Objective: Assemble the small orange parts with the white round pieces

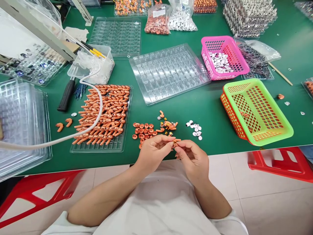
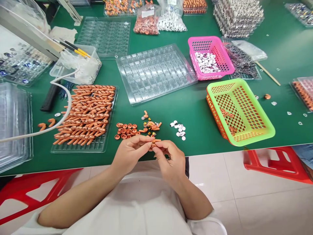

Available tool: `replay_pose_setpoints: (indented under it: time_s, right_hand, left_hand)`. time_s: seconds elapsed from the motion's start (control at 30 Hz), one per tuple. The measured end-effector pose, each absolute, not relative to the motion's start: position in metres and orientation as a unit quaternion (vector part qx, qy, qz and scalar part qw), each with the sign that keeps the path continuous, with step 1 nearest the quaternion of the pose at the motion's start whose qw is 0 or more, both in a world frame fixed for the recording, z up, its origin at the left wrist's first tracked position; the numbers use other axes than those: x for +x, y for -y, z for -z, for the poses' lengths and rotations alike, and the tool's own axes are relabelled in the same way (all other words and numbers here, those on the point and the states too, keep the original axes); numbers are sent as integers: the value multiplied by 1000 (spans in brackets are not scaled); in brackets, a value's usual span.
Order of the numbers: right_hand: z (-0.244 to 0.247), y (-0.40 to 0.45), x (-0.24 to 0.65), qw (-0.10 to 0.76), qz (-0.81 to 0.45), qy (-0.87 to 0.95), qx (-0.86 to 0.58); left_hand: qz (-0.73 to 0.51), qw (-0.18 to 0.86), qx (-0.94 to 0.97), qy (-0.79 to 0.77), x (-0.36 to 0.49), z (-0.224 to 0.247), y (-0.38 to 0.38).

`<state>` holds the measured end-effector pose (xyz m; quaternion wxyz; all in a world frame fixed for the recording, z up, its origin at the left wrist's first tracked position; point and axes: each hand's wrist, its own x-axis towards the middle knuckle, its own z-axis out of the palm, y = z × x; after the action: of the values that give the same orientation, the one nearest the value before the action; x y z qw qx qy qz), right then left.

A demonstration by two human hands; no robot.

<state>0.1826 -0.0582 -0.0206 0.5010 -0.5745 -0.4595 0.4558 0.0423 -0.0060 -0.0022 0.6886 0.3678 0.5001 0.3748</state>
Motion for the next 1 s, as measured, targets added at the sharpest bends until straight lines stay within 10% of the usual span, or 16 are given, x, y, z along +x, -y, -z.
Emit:
replay_pose_setpoints:
  time_s: [0.6, 1.0]
  right_hand:
    - [33, 61, 169, 541, -352, 472, -601]
    - [28, 55, 186, 551, -500, 449, -495]
  left_hand:
    - [-424, 591, 499, -471, 41, 9, 21]
    - [-431, 523, 592, -436, 28, 11, 11]
